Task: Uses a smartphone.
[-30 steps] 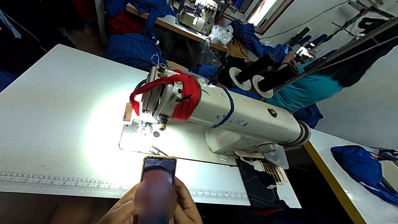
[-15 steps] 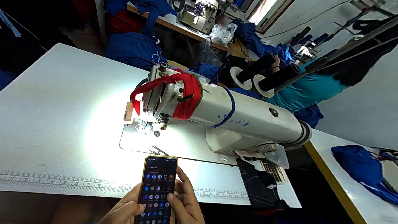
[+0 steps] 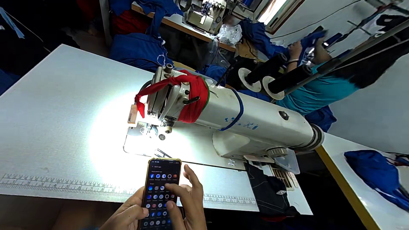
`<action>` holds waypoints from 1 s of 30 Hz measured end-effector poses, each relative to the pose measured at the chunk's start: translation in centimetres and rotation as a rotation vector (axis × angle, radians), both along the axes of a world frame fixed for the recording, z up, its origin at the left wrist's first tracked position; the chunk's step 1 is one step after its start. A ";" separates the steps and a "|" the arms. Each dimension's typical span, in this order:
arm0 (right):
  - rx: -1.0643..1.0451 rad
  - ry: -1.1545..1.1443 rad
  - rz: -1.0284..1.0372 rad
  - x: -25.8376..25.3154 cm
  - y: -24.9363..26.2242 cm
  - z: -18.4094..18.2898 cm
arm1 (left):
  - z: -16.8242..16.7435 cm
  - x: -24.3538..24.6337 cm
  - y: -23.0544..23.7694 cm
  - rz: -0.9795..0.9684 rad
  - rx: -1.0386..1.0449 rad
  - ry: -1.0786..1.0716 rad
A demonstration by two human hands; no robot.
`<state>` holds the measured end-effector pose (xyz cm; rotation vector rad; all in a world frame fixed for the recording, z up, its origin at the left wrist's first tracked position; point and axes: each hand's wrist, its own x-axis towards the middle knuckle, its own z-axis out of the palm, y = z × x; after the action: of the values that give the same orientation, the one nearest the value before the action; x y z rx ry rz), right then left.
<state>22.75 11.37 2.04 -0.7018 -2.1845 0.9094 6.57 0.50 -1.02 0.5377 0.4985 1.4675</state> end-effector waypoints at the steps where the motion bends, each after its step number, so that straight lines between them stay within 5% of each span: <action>1: -0.014 0.010 0.004 0.1 -0.1 0.1 | 0.0 0.0 0.1 0.015 -0.004 -0.006; 24: 0.017 0.049 -0.043 0.5 -0.5 -0.2 | -0.1 0.0 0.1 0.048 -0.022 -0.049; 30: 0.178 -0.029 -0.036 0.3 -1.0 -0.4 | 0.2 0.2 0.1 0.076 -0.029 -0.026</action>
<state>23.07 10.39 1.60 -0.6685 -2.2379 0.6802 6.73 0.62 -0.83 0.4807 0.5234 1.5355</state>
